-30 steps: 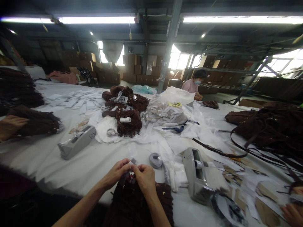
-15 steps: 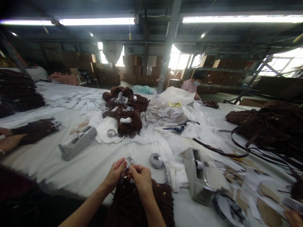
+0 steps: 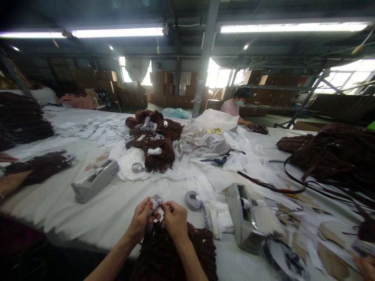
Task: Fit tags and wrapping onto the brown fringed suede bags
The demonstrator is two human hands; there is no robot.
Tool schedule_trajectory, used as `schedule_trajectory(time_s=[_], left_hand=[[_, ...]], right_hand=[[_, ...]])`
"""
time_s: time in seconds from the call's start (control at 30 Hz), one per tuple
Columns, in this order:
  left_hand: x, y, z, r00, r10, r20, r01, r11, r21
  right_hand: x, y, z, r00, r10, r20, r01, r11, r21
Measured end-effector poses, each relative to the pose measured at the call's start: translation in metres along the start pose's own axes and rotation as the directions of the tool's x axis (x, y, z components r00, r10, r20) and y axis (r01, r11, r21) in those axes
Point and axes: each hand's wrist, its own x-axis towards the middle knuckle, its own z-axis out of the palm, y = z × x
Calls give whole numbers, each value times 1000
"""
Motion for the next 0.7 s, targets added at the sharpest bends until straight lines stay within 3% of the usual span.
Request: schedule_trajectory(time_s=[0.13,0.23,0.4,0.5,0.7], left_hand=[[3,-8,-1,984,76,-163,-66,996,63],[-1,-8,3,975,156,-160,-113,962,247],[-18,-2,10,932,332,-145,-172,757,631],[-21,-4,6,922,355,-156,-145,689,710],[-20,-4,3,938,344,-44,-207,657,724]], right_hand=[[-10,4,0,994,32,-100,-32,999,2],[-22,-5,10,998,53,-41,-49,995,85],[-32,-15,34,992,125,-3,-119,947,297],[-34,-12,38,983,184,14,-170,872,459],[-38,-12,29,958,260,122,-270,669,692]])
